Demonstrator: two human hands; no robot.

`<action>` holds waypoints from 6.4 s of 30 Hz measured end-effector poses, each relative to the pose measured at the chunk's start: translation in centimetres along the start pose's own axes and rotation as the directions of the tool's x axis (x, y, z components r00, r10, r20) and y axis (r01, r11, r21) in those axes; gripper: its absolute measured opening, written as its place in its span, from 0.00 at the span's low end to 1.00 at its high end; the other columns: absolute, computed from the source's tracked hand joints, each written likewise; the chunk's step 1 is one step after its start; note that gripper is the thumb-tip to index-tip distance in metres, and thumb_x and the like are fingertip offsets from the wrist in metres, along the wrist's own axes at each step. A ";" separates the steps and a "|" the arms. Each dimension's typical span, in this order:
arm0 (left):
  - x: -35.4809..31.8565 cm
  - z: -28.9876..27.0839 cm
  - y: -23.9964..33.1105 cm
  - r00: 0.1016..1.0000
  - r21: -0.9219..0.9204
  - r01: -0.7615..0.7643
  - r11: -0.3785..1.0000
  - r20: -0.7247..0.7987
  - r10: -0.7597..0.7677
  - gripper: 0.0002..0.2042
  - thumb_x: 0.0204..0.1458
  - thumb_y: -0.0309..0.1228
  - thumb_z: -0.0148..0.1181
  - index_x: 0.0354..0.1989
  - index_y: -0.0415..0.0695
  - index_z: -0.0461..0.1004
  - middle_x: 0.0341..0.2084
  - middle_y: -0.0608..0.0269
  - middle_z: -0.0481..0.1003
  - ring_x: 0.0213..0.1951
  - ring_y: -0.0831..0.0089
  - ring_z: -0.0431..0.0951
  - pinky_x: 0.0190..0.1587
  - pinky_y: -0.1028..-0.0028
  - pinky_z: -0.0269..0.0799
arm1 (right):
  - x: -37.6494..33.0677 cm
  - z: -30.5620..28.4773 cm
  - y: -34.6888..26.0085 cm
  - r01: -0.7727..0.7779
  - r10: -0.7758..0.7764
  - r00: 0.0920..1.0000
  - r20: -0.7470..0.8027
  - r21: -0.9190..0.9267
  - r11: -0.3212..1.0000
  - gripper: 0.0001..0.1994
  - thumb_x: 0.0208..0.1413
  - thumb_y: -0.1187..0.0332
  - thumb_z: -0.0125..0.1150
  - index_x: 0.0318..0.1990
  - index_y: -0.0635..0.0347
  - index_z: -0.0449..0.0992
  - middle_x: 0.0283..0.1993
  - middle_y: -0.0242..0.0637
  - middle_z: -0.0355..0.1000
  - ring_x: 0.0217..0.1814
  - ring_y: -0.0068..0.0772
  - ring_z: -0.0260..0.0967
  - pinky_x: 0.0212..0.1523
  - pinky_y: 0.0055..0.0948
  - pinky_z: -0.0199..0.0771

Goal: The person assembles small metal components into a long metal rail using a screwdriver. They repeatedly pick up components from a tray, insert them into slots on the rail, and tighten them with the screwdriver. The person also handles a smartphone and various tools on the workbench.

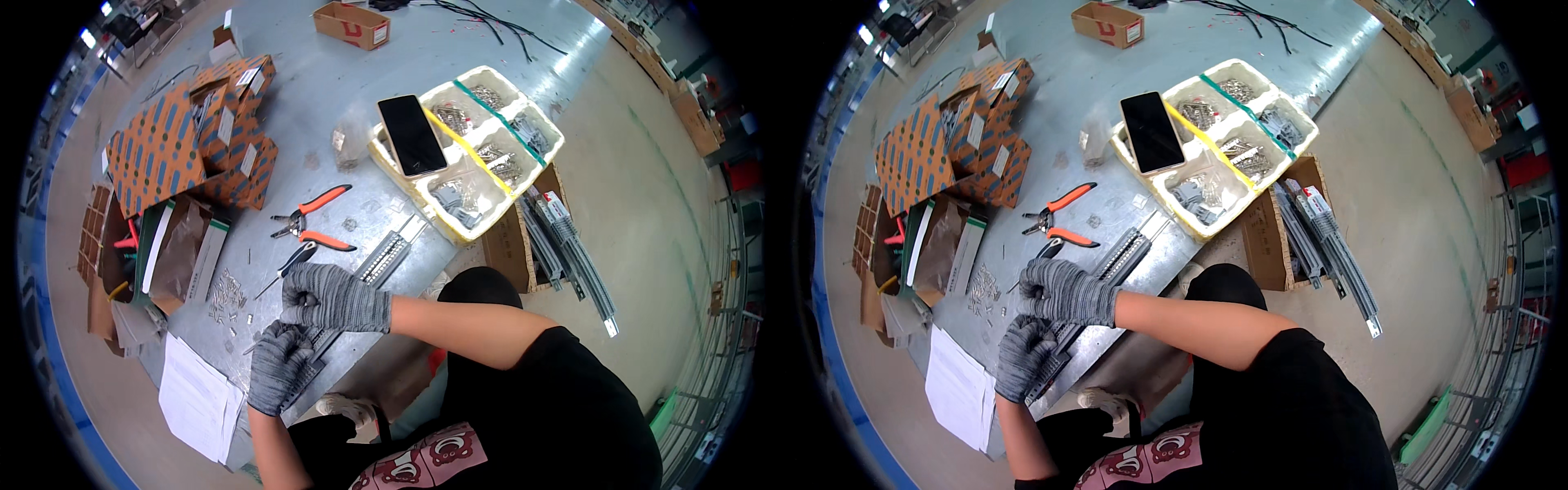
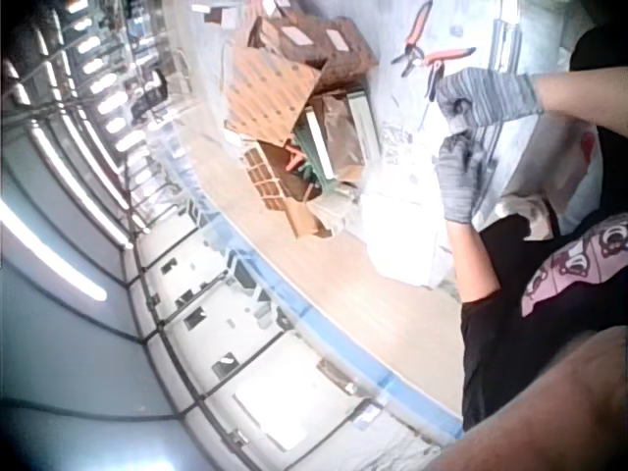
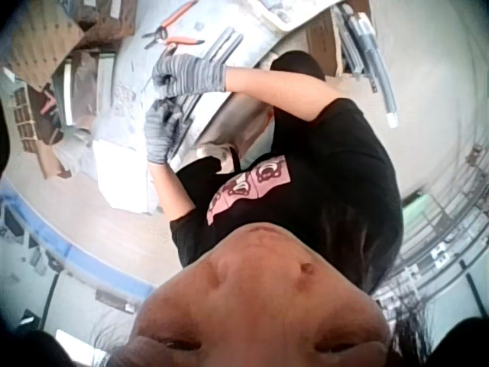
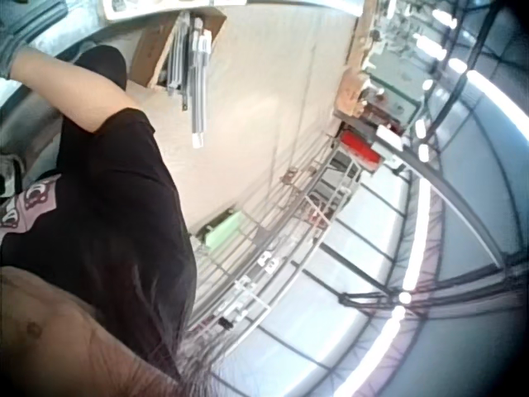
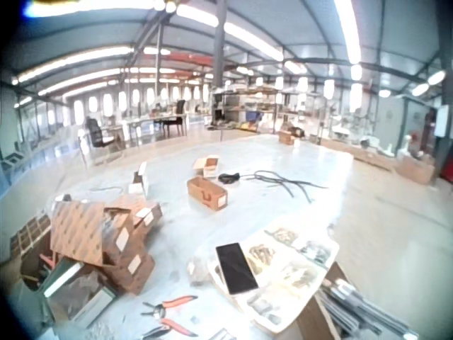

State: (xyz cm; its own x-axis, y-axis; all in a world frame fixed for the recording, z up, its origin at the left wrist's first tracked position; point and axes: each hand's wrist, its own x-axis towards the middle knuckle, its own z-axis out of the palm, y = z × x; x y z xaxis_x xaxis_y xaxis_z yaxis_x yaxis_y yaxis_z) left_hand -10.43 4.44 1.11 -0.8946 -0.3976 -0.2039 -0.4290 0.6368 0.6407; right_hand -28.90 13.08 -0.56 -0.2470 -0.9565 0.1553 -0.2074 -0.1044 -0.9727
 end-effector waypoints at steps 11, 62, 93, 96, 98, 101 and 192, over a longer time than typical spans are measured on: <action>-1.2 1.4 -1.7 0.995 -0.019 0.097 0.995 -0.030 -0.098 0.11 0.39 0.22 0.64 0.34 0.38 0.76 0.35 0.52 0.73 0.39 0.56 0.73 0.43 0.63 0.70 | -0.9 -1.1 0.9 0.080 -0.079 0.997 -0.024 0.043 0.996 0.08 0.45 0.72 0.65 0.32 0.61 0.71 0.30 0.39 0.69 0.32 0.37 0.71 0.37 0.31 0.72; -1.6 2.1 0.6 0.972 0.031 0.197 0.980 -0.133 -0.192 0.08 0.39 0.19 0.62 0.29 0.38 0.72 0.30 0.55 0.70 0.36 0.60 0.70 0.43 0.66 0.69 | -4.6 -24.4 2.3 -0.334 -0.270 0.723 -0.636 -0.663 0.670 0.41 0.31 0.65 0.73 0.59 0.63 0.62 0.55 0.50 0.65 0.59 0.52 0.63 0.61 0.44 0.62; -1.7 2.0 0.5 0.980 0.047 0.128 0.991 -0.157 -0.119 0.10 0.39 0.22 0.64 0.32 0.38 0.72 0.33 0.54 0.70 0.37 0.57 0.72 0.42 0.64 0.70 | -9.2 -22.1 0.5 -0.094 -0.280 0.803 -0.526 -0.577 0.812 0.36 0.43 0.65 0.70 0.62 0.63 0.62 0.60 0.49 0.63 0.63 0.49 0.61 0.62 0.39 0.62; -1.9 2.2 -0.9 0.986 0.081 0.110 0.991 -0.133 -0.099 0.12 0.41 0.28 0.66 0.34 0.38 0.73 0.33 0.51 0.71 0.38 0.51 0.71 0.43 0.60 0.68 | -3.7 -21.0 -1.6 -0.301 0.047 0.874 -0.484 -0.463 0.833 0.27 0.52 0.63 0.63 0.59 0.64 0.65 0.54 0.50 0.69 0.55 0.47 0.69 0.55 0.38 0.70; -1.9 1.9 -0.6 0.989 0.110 0.090 0.990 -0.127 -0.076 0.13 0.41 0.28 0.65 0.35 0.38 0.73 0.34 0.50 0.71 0.38 0.51 0.71 0.43 0.60 0.68 | 0.6 -20.4 -0.5 -0.357 0.059 0.900 -0.432 -0.653 0.667 0.28 0.53 0.61 0.63 0.59 0.64 0.65 0.52 0.52 0.71 0.50 0.47 0.70 0.51 0.37 0.72; -1.9 1.8 -0.3 0.987 0.141 0.088 0.986 -0.148 -0.067 0.13 0.42 0.29 0.65 0.36 0.38 0.73 0.36 0.49 0.71 0.40 0.50 0.72 0.44 0.59 0.69 | 6.1 -19.1 1.9 -0.437 0.054 0.886 -0.461 -0.790 0.429 0.27 0.52 0.59 0.64 0.57 0.63 0.67 0.47 0.53 0.73 0.37 0.48 0.73 0.45 0.35 0.74; -1.7 2.5 1.1 0.949 0.113 0.231 0.966 -0.246 -0.198 0.08 0.41 0.25 0.66 0.31 0.40 0.75 0.35 0.56 0.72 0.43 0.57 0.70 0.48 0.63 0.68 | -1.7 -6.5 -2.2 0.297 -0.317 0.947 -0.050 -0.241 0.924 0.10 0.56 0.78 0.54 0.45 0.62 0.76 0.44 0.40 0.76 0.49 0.35 0.74 0.55 0.34 0.71</action>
State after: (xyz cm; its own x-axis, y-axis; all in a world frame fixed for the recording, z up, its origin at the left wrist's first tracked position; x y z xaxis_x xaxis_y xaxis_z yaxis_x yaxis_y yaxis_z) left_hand -9.69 7.42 0.29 -0.7331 -0.6658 -0.1386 -0.6355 0.5981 0.4882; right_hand -34.14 16.70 2.45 -0.2154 -0.8592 0.4641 -0.4926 -0.3147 -0.8113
